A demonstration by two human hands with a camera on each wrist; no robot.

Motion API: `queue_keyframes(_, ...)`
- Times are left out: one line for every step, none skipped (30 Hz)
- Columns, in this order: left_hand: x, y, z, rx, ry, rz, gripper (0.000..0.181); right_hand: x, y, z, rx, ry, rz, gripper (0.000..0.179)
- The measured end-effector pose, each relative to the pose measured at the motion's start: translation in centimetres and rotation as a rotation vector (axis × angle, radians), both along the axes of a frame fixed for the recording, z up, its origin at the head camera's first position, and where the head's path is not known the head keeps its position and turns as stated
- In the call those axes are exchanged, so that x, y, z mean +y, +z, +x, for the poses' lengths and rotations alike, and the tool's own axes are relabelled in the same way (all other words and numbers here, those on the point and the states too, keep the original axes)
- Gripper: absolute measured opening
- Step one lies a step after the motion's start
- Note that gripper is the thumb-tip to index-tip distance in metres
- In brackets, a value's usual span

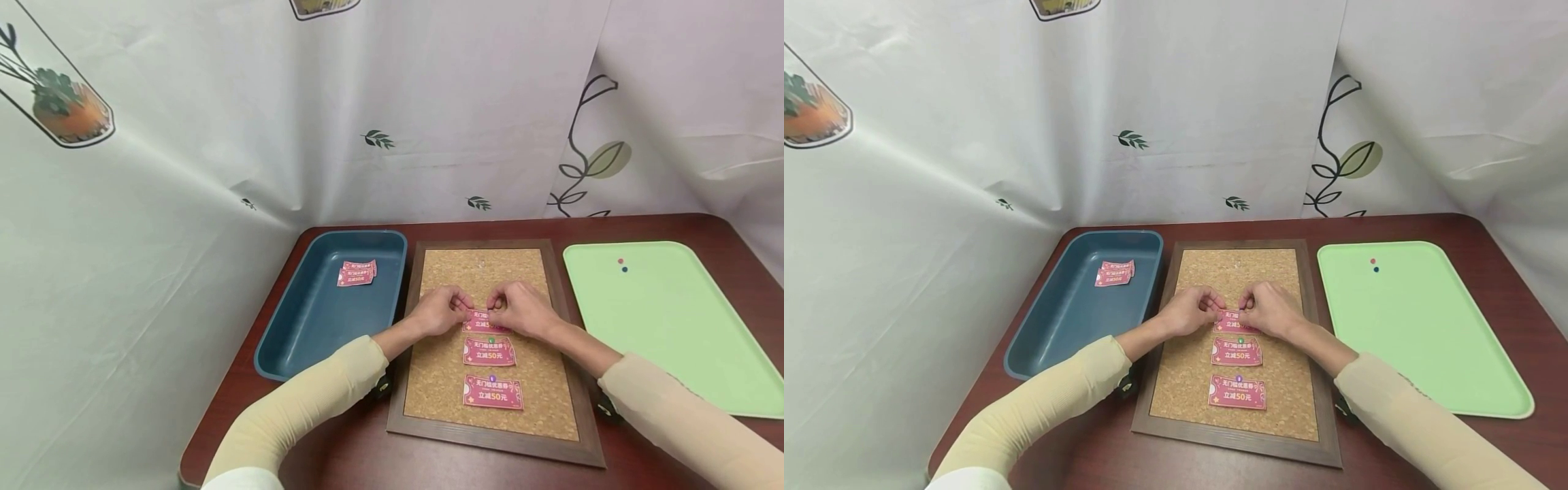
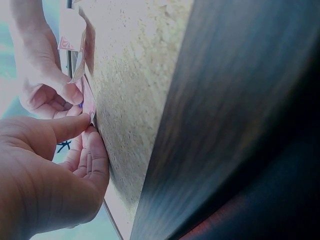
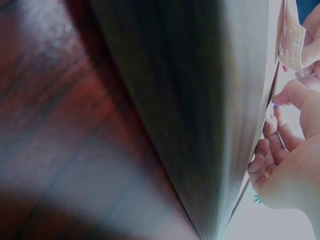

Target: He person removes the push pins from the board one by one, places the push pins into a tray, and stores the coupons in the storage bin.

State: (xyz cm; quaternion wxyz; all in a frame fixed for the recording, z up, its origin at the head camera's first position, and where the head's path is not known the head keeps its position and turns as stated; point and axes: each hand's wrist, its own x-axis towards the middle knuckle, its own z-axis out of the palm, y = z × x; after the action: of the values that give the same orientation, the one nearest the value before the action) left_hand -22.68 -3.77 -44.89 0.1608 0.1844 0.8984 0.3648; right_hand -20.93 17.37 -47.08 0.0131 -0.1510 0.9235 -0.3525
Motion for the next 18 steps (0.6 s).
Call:
queue_keyframes(-0.01, -0.01, 0.0, 0.001, -0.001, -0.002, 0.008, 0.02, 0.03, 0.0, -0.004, 0.002, -0.006, 0.014)
queue_keyframes(-0.01, -0.01, -0.01, 0.003, -0.002, -0.005, 0.008, 0.06, 0.06, -0.01, -0.008, 0.004, -0.012, 0.014)
queue_keyframes(-0.01, -0.03, -0.01, 0.004, -0.001, -0.007, 0.008, 0.09, 0.08, -0.01, -0.01, 0.005, -0.017, 0.014)
queue_keyframes(-0.02, -0.02, 0.0, 0.005, -0.002, -0.009, 0.008, 0.15, 0.11, -0.02, -0.011, 0.006, -0.024, 0.013)
queue_keyframes(0.0, -0.03, -0.01, 0.006, -0.001, -0.01, 0.008, 0.21, 0.15, -0.02, -0.011, 0.007, -0.03, 0.013)
queue_keyframes(-0.01, -0.01, 0.0, 0.006, -0.001, -0.011, 0.008, 0.29, 0.2, -0.02, -0.01, 0.008, -0.035, 0.012)
queue_keyframes(0.01, 0.01, 0.0, 0.009, -0.002, -0.015, 0.008, 0.34, 0.23, -0.04, -0.009, 0.006, -0.038, 0.012)
queue_keyframes(0.01, 0.03, 0.01, 0.009, -0.002, -0.016, 0.008, 0.41, 0.28, -0.03, -0.008, 0.006, -0.041, 0.012)
queue_keyframes(0.01, 0.03, 0.0, 0.011, -0.003, -0.019, 0.008, 0.47, 0.33, -0.02, -0.008, 0.005, -0.045, 0.012)
queue_keyframes(0.01, 0.08, 0.0, 0.014, -0.005, -0.022, 0.007, 0.55, 0.37, 0.0, -0.006, 0.004, -0.047, 0.012)
queue_keyframes(0.01, 0.09, -0.01, 0.018, -0.006, -0.025, 0.007, 0.61, 0.41, 0.01, -0.006, 0.002, -0.048, 0.012)
queue_keyframes(0.01, 0.14, -0.01, 0.02, -0.008, -0.027, 0.006, 0.66, 0.44, 0.03, -0.005, 0.001, -0.049, 0.012)
queue_keyframes(0.02, 0.15, -0.02, 0.023, -0.009, -0.03, 0.006, 0.71, 0.46, 0.05, -0.005, -0.001, -0.048, 0.013)
queue_keyframes(0.01, 0.2, -0.02, 0.024, -0.008, -0.03, 0.005, 0.76, 0.46, 0.07, -0.007, -0.002, -0.05, 0.013)
queue_keyframes(0.01, 0.23, -0.02, 0.024, -0.008, -0.028, 0.005, 0.82, 0.44, 0.09, -0.006, -0.003, -0.049, 0.013)
queue_keyframes(0.01, 0.27, -0.01, 0.025, -0.005, -0.026, 0.005, 0.88, 0.41, 0.09, 0.0, -0.003, -0.048, 0.013)
queue_keyframes(0.0, 0.27, -0.01, 0.024, -0.004, -0.024, 0.005, 0.93, 0.38, 0.11, 0.004, -0.002, -0.049, 0.013)
queue_keyframes(0.0, 0.3, 0.01, 0.023, -0.002, -0.021, 0.004, 0.98, 0.35, 0.13, 0.01, -0.001, -0.049, 0.013)
